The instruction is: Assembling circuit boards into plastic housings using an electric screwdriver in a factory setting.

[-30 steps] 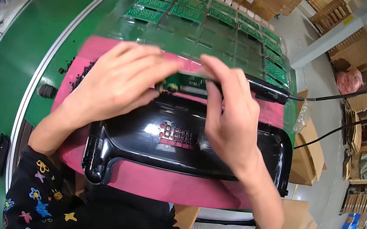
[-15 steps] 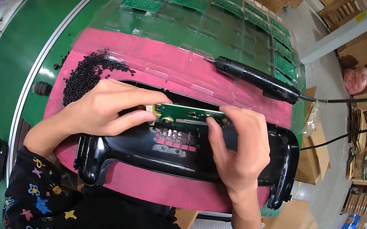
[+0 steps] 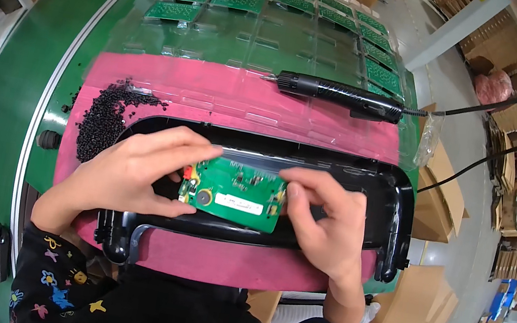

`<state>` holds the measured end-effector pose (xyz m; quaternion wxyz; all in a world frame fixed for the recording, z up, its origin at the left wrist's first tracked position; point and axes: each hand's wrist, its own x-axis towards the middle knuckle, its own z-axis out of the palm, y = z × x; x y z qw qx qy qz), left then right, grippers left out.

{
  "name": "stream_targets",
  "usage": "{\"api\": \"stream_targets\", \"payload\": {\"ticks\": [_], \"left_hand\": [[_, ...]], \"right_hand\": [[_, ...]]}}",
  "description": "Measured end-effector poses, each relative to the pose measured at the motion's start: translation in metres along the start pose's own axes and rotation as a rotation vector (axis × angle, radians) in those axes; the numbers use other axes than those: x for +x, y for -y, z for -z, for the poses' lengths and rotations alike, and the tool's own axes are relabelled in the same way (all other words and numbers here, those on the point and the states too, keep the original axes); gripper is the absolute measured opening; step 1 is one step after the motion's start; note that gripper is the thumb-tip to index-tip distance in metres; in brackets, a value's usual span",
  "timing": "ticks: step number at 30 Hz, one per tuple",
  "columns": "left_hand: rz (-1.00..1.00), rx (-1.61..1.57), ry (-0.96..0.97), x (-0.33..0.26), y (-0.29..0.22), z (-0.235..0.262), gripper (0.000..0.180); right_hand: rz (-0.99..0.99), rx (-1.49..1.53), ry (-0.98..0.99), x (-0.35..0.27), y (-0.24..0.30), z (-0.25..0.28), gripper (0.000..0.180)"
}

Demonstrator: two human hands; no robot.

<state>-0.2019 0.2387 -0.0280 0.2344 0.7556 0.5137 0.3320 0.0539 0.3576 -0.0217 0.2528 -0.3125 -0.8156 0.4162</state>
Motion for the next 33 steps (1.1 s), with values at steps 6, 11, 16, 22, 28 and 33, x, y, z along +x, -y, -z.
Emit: {"api": "stream_targets", "payload": {"ticks": [6,11,16,22,28,33], "left_hand": [[0.020,0.076,0.179,-0.005,0.005,-0.002,0.066],[0.018,0.143,0.145,0.000,0.012,-0.008,0.061],[0.085,0.233,0.083,0.004,0.013,-0.014,0.060],[0.099,0.277,0.086,0.002,0.015,-0.019,0.060],[0.088,0.272,0.087,0.001,0.017,-0.020,0.060],[0.087,0.279,0.086,0.000,0.016,-0.019,0.060]], "right_hand": [[0.003,0.082,0.448,-0.005,-0.015,0.012,0.072],[-0.042,-0.091,0.369,-0.004,-0.017,0.002,0.061],[0.118,-0.169,0.257,0.004,-0.027,-0.006,0.059],[0.038,-0.176,0.262,0.006,-0.031,-0.011,0.059],[0.004,-0.186,0.298,0.008,-0.030,-0.010,0.059],[0.000,-0.192,0.297,0.008,-0.028,-0.011,0.059]]}}
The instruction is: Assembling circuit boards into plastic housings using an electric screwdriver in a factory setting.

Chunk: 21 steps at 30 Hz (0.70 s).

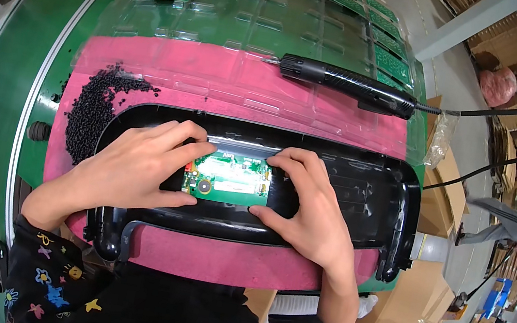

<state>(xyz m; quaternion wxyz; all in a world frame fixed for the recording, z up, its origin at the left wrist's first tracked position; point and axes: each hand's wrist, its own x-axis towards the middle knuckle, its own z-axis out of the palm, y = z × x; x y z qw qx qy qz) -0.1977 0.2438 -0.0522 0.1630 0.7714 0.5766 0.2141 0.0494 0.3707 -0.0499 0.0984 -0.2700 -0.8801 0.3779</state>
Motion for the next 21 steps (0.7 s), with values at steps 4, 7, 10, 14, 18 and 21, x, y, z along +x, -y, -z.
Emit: {"api": "stream_targets", "payload": {"ticks": [4,7,10,14,18,21], "left_hand": [[-0.011,0.002,-0.010,0.0002,0.0009,-0.0018,0.060],[-0.016,0.010,-0.024,-0.0006,0.0002,-0.0025,0.060],[-0.016,0.013,-0.032,-0.0011,-0.0001,-0.0031,0.060],[-0.012,0.024,-0.029,-0.0013,0.0015,-0.0041,0.060],[-0.007,0.027,-0.033,-0.0034,0.0016,-0.0040,0.061],[-0.002,0.022,-0.022,-0.0015,0.0026,-0.0032,0.062]], "right_hand": [[-0.013,-0.005,-0.008,-0.0012,-0.0001,-0.0009,0.060],[-0.017,-0.010,-0.007,-0.0011,0.0019,-0.0005,0.060],[-0.012,-0.017,-0.007,-0.0011,0.0024,-0.0003,0.060],[-0.025,-0.012,-0.006,0.0003,0.0028,-0.0017,0.060],[-0.026,-0.016,-0.014,0.0001,0.0060,-0.0025,0.060],[-0.034,-0.018,-0.014,0.0016,0.0057,-0.0015,0.061]]}}
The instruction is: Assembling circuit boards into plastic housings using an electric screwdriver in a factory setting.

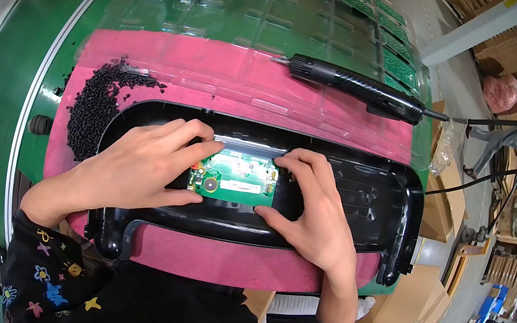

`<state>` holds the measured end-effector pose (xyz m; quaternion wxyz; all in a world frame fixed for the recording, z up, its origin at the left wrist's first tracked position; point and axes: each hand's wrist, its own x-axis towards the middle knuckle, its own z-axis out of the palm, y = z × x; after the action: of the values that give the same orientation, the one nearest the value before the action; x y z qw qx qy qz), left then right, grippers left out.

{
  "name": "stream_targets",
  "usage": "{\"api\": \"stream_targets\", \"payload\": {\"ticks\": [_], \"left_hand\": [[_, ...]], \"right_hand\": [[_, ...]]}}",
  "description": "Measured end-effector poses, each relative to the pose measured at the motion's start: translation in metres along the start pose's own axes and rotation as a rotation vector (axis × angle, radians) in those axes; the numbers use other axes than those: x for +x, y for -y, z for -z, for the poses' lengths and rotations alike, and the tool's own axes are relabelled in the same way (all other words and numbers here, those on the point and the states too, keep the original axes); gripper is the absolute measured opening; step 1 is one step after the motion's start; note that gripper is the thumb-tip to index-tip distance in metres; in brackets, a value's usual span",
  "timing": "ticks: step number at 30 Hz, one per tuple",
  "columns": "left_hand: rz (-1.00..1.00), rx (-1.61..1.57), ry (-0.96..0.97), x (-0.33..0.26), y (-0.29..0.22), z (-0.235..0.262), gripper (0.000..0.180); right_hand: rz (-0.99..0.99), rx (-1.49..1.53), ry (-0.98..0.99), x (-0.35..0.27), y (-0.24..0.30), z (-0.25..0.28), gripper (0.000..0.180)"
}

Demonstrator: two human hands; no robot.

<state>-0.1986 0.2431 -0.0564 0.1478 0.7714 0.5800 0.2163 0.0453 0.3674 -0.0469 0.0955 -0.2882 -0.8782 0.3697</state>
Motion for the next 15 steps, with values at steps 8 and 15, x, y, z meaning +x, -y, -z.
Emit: {"api": "stream_targets", "payload": {"ticks": [8,15], "left_hand": [[0.006,-0.010,-0.006,0.0003,-0.0005,-0.0019,0.063],[0.000,-0.019,-0.006,-0.0072,0.0044,-0.0013,0.066]], "right_hand": [[-0.006,-0.021,0.011,0.0006,-0.0012,0.0008,0.062],[0.018,-0.026,0.032,-0.0001,0.0020,-0.0015,0.068]]}}
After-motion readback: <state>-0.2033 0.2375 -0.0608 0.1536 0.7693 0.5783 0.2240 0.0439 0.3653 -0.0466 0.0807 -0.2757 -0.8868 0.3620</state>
